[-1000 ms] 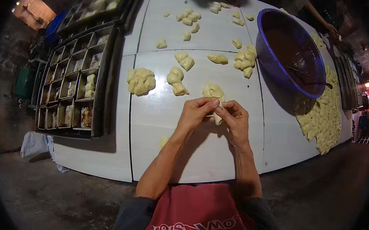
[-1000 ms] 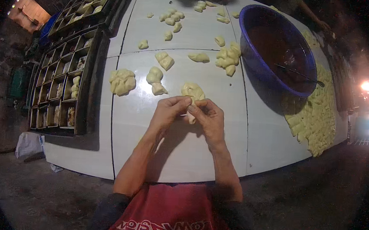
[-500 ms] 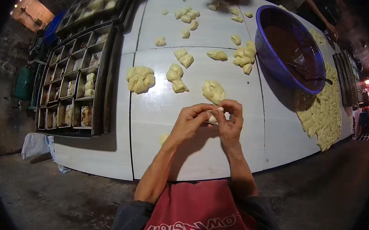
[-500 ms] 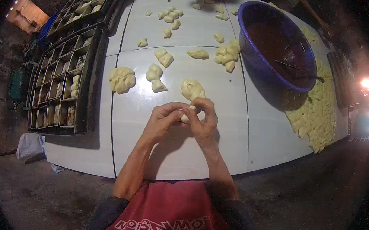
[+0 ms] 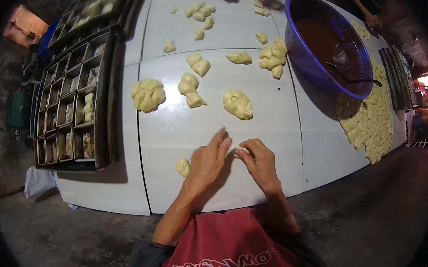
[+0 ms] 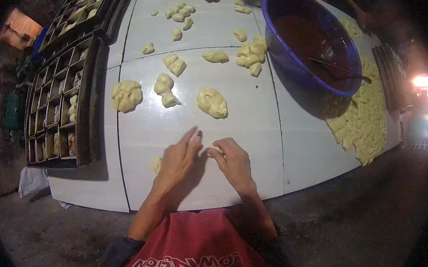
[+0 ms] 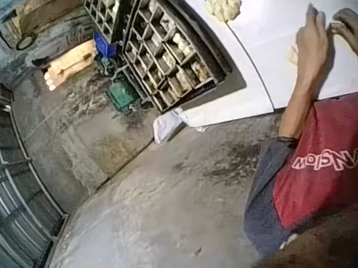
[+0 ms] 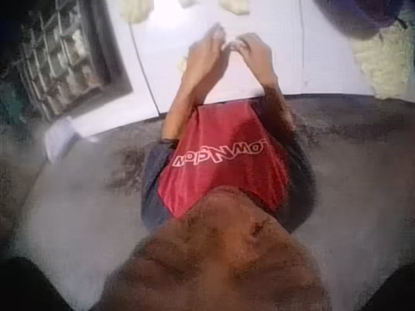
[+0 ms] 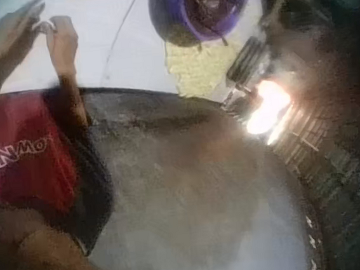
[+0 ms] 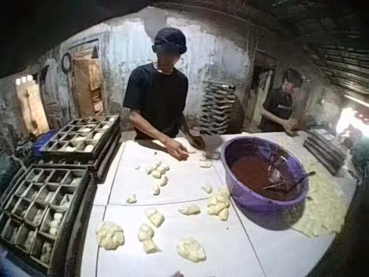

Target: The person fills and shapes pieces of dough by hand, sealing them around filling, and arranges the dough pieces into the compartments of baking trays.

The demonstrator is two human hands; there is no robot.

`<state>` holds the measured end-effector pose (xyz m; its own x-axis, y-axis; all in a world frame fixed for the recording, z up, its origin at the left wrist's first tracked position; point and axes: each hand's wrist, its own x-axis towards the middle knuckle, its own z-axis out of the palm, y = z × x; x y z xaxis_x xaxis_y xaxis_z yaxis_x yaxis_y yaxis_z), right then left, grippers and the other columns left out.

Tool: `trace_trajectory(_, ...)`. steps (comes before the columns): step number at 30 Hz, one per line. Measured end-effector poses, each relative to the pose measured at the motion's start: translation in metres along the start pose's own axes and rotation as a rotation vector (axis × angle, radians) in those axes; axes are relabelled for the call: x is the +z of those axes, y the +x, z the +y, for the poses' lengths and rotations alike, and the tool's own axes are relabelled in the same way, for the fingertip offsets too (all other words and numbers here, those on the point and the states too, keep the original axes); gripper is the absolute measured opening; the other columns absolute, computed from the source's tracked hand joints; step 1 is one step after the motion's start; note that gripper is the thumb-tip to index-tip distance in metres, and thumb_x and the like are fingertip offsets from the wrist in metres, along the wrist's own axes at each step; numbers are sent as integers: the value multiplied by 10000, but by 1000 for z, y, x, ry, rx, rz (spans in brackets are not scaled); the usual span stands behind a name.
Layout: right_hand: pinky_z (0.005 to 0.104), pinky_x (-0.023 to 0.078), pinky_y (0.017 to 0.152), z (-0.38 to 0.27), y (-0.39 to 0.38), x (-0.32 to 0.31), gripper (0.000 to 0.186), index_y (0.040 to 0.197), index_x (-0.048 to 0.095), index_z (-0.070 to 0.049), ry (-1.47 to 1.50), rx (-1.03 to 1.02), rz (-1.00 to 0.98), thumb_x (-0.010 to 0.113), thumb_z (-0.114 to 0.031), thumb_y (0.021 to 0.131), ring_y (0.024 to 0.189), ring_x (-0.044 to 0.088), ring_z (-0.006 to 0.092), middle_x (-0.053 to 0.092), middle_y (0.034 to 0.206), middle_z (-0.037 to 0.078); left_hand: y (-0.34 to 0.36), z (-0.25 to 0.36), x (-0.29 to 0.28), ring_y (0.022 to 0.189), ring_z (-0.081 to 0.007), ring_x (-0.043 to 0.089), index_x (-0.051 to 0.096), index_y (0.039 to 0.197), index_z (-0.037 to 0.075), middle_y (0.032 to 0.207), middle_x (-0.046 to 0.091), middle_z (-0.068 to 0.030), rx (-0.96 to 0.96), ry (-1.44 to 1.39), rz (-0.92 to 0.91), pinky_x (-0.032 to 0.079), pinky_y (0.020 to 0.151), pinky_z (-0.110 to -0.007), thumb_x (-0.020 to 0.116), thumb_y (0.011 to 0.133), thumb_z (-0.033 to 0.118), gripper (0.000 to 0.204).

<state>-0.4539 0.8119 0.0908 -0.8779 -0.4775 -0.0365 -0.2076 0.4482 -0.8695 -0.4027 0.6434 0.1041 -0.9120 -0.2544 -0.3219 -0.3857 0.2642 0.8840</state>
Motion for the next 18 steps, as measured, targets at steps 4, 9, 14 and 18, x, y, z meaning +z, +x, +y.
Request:
trace_trajectory(4,368,524,708,11,16,0,260,1044,675,-56,-215,100,136,692,-271,899,777,664,265,658,965,108,29,-6,-15,833,-321,710,610,1278,41,1031,702,-197,80,210,172,535,750,-401,567,973,374,453)
trace_trajectory(9,391,512,818,33,87,-12,358,1122,652,-51,-308,120,335,686,-323,892,949,647,287,653,1074,134,86,8,-11,978,-329,688,607,1271,12,1109,680,-202,150,267,195,530,824,-380,682,892,351,514)
trace_trajectory(14,439,484,910,41,138,-12,322,1063,653,-25,-571,-290,167,692,-271,860,1175,539,352,591,1222,202,121,-5,-3,1020,-320,667,606,1256,-13,1141,661,-221,250,294,133,523,845,-386,701,866,289,502)
trace_trajectory(18,375,536,782,44,137,-30,176,951,547,-16,183,-4,-103,627,-148,866,1014,629,279,622,1079,179,125,-12,0,844,-315,639,637,1104,-11,947,649,-175,266,81,69,503,758,-404,693,811,120,326)
